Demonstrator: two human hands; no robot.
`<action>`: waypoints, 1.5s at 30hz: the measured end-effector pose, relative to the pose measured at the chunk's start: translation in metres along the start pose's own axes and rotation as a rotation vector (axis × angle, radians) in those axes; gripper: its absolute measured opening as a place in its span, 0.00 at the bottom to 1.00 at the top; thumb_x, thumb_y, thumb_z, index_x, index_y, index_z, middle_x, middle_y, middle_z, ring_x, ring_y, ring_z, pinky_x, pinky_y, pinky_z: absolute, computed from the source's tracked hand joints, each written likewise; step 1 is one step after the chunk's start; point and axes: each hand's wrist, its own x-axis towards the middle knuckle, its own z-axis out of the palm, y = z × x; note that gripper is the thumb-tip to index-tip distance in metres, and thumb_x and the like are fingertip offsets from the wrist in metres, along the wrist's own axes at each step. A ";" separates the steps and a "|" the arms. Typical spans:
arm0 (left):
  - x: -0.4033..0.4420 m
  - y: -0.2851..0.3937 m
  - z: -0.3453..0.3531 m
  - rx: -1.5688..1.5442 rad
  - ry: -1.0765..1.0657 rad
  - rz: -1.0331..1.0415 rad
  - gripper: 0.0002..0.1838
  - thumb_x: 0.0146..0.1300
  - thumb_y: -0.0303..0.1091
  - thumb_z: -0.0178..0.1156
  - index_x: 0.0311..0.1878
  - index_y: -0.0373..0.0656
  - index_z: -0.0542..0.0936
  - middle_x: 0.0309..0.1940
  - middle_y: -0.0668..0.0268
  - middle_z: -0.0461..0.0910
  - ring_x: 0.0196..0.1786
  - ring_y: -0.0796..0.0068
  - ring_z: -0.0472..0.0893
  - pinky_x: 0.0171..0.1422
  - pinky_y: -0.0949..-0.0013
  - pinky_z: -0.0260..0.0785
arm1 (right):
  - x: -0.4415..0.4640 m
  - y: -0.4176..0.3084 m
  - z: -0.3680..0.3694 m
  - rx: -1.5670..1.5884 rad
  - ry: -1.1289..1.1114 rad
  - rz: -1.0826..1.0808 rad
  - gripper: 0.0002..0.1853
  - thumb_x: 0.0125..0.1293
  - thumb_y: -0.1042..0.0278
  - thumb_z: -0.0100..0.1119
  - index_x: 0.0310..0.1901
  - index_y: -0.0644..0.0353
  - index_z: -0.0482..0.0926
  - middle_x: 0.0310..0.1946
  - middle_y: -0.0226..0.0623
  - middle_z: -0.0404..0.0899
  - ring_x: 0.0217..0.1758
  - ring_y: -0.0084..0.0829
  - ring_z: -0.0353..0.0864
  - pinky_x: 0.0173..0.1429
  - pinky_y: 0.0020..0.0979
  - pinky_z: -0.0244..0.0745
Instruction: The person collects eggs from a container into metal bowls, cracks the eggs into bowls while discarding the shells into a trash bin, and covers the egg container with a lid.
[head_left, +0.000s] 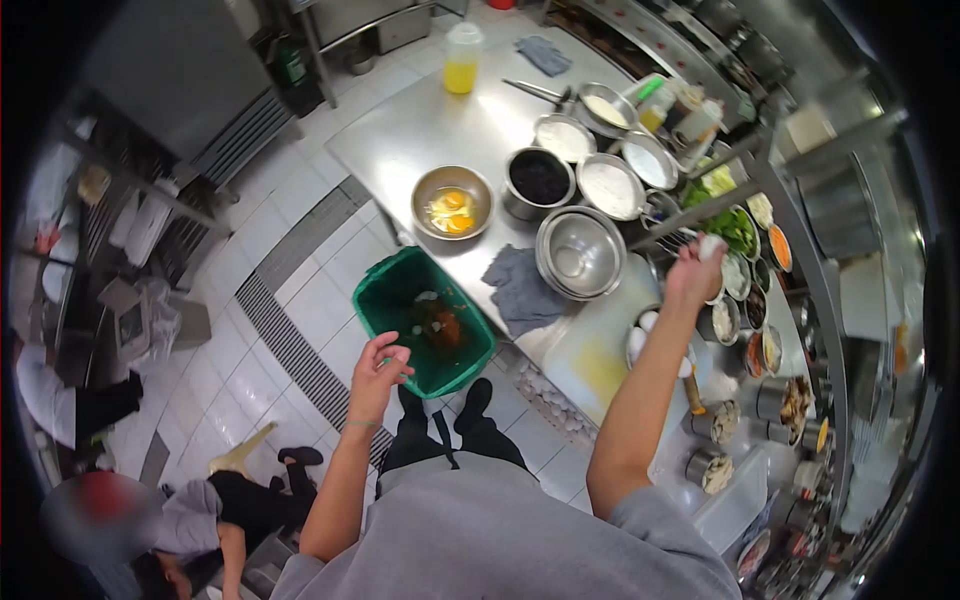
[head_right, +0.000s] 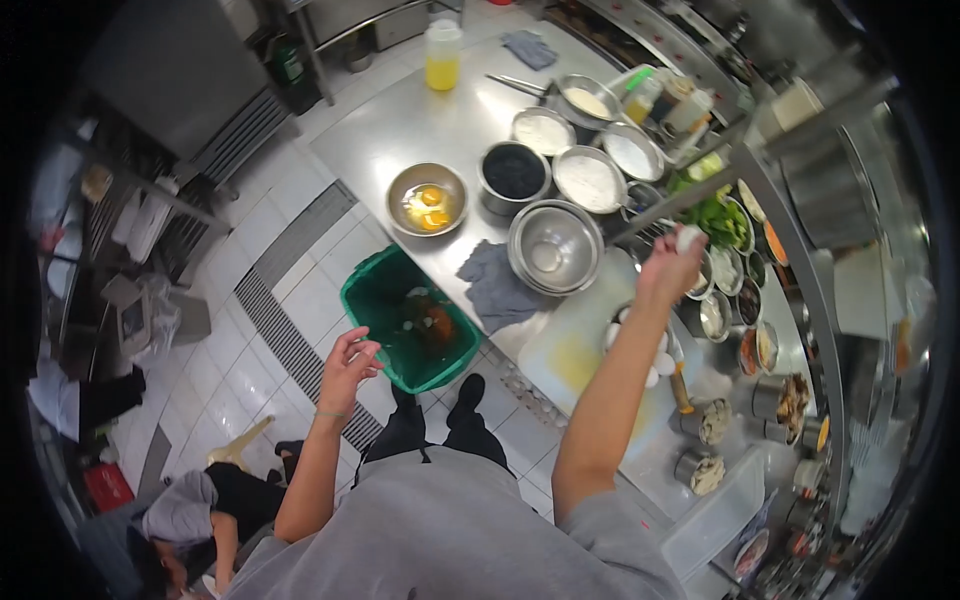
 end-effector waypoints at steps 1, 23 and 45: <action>0.000 0.001 -0.002 -0.030 0.023 0.004 0.25 0.67 0.34 0.62 0.64 0.38 0.69 0.44 0.67 0.79 0.38 0.76 0.81 0.43 0.74 0.70 | -0.024 -0.002 0.008 -0.052 -0.063 -0.013 0.15 0.77 0.57 0.49 0.47 0.62 0.71 0.38 0.36 0.76 0.30 0.21 0.68 0.31 0.24 0.61; -0.026 -0.045 -0.097 -0.103 0.269 -0.058 0.23 0.67 0.36 0.61 0.63 0.40 0.70 0.43 0.67 0.80 0.37 0.79 0.80 0.42 0.75 0.68 | -0.151 0.278 0.135 -1.605 -1.613 -0.378 0.22 0.67 0.60 0.59 0.54 0.62 0.63 0.49 0.63 0.71 0.52 0.64 0.75 0.55 0.53 0.73; -0.006 -0.019 -0.085 -0.148 0.223 0.004 0.22 0.68 0.32 0.55 0.64 0.39 0.67 0.42 0.62 0.83 0.31 0.76 0.81 0.38 0.76 0.67 | -0.158 0.215 0.168 -1.024 -0.876 -0.019 0.32 0.70 0.39 0.53 0.62 0.59 0.64 0.37 0.47 0.81 0.44 0.42 0.83 0.50 0.40 0.75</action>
